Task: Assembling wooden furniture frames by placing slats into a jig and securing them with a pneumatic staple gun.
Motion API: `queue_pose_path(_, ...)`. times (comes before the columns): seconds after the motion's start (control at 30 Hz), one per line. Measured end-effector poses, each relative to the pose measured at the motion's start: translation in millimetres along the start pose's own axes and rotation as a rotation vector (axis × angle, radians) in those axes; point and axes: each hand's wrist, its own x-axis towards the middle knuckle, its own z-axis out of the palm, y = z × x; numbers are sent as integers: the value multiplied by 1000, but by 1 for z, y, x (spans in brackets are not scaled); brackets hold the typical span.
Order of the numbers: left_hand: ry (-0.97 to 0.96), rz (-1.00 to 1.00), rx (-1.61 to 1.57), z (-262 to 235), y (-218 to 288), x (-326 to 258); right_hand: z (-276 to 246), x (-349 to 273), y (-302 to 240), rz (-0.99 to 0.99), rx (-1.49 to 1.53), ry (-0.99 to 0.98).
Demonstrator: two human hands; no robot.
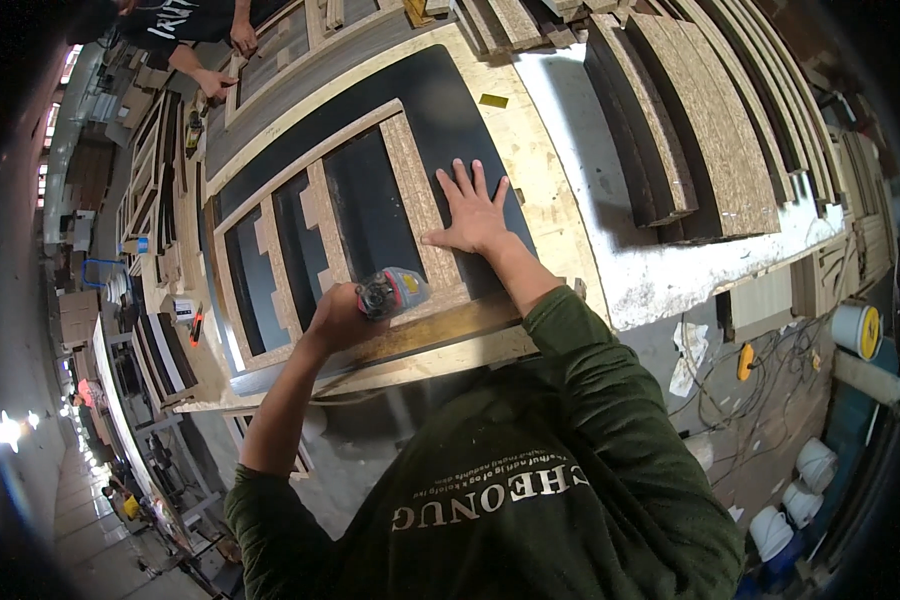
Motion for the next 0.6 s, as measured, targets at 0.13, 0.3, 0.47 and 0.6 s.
queue_pose_path(0.13,-36,-8,15,2,1,3,-1,0,-1,-1,6,-8)
queue_pose_path(0.3,-108,-43,32,-1,10,8,0,1,-1,-2,9,-12)
queue_pose_path(0.47,-125,-55,22,-2,14,10,2,1,1,-1,15,3)
queue_pose_path(0.6,-114,15,55,2,2,4,-8,-1,-5,1,22,-40)
